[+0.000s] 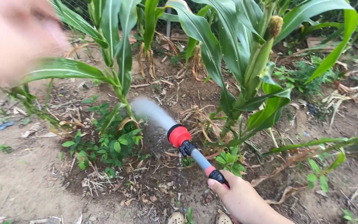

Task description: Watering garden plants with a hose and a spray nozzle attachment.

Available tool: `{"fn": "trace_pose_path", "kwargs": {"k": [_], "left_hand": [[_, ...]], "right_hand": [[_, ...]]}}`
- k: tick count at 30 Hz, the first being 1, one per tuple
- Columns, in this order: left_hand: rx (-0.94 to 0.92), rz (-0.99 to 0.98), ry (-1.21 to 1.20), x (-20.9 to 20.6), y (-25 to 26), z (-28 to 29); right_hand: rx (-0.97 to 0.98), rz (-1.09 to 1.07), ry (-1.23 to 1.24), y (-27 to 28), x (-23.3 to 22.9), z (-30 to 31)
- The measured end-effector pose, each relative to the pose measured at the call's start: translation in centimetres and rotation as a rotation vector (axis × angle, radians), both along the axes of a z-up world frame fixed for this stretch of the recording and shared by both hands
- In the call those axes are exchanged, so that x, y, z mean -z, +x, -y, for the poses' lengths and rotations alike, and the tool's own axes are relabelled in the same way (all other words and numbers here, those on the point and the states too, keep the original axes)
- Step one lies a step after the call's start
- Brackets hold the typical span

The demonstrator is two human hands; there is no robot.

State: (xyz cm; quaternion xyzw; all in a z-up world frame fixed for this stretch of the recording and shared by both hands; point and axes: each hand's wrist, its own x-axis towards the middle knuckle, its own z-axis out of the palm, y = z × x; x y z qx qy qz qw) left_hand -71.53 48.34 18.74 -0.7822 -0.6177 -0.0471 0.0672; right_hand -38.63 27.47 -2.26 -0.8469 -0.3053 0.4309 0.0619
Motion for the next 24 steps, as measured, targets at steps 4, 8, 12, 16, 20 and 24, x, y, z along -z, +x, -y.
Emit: {"fn": "trace_pose_path", "kwargs": {"k": [4, 8, 12, 16, 20, 24], "left_hand": [[-0.146, 0.23, -0.806, 7.8, 8.6, 5.5], [-0.2, 0.446, -1.054, 17.1, 10.5, 8.6], [-0.432, 0.961, -1.349, 21.7, 13.2, 11.7], [-0.583, 1.402, -1.542, 19.6, 16.0, 14.9], [-0.619, 1.567, -1.586, 20.9, 17.2, 16.4], [-0.697, 1.678, -1.546, 21.8, 17.5, 16.1]], "right_hand": [[-0.026, 0.009, 0.0, -0.5, -1.1, 0.1], [-0.025, -0.002, -0.007, -1.5, -1.7, 0.5], [-0.029, -0.025, -0.013, -2.6, -2.1, 0.7], [-0.053, -0.043, 0.007, -3.9, -3.8, -0.3], [-0.069, -0.036, 0.008, -4.5, -4.3, -1.4], [-0.059, -0.018, 0.064, -4.2, -4.0, -1.4]]}}
